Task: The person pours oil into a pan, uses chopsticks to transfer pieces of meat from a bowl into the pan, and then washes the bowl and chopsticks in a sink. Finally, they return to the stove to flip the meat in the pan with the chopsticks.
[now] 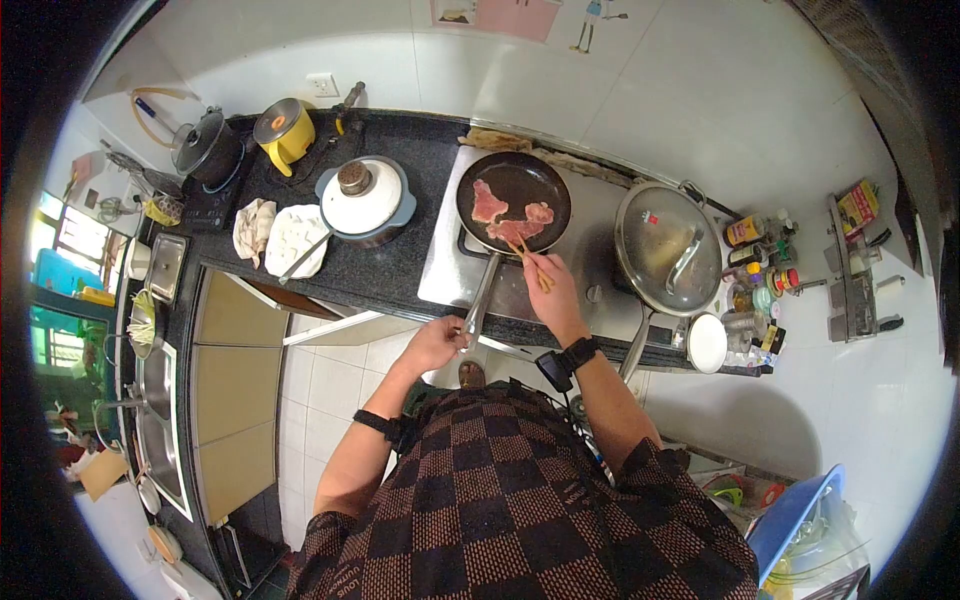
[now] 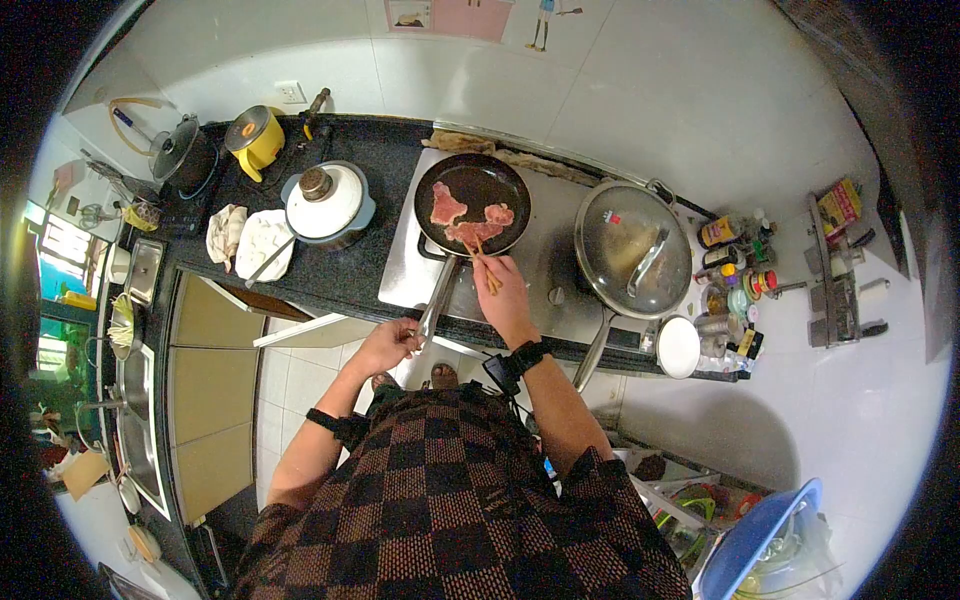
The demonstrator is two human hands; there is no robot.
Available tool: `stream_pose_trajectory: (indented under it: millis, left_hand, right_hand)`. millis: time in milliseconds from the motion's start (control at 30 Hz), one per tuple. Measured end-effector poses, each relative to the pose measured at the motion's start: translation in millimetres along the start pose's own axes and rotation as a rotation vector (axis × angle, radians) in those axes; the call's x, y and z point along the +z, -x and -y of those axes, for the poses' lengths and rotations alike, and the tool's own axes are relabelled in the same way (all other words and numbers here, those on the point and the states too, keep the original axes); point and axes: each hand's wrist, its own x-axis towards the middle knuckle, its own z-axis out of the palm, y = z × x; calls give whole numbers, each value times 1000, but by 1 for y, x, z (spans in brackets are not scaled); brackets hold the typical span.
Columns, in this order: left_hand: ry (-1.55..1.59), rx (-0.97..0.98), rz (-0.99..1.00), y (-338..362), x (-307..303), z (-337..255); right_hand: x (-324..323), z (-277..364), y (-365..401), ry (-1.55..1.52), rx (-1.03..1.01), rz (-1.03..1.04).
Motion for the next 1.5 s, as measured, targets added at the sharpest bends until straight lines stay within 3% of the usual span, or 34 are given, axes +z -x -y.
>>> stream_pose_trajectory:
  millis: [233,867,1500]
  left_hand:
    - [-242,37,-67,10,-1,-23]
    - [-313,68,-78,10,2,-21]
    - [-273,0,-51,12,2,-25]
  right_hand:
    - [1,1,3,2,11,31]
    - [8,4,2,-27,-106,-10]
    - [26,1,-5,-69,-71,72]
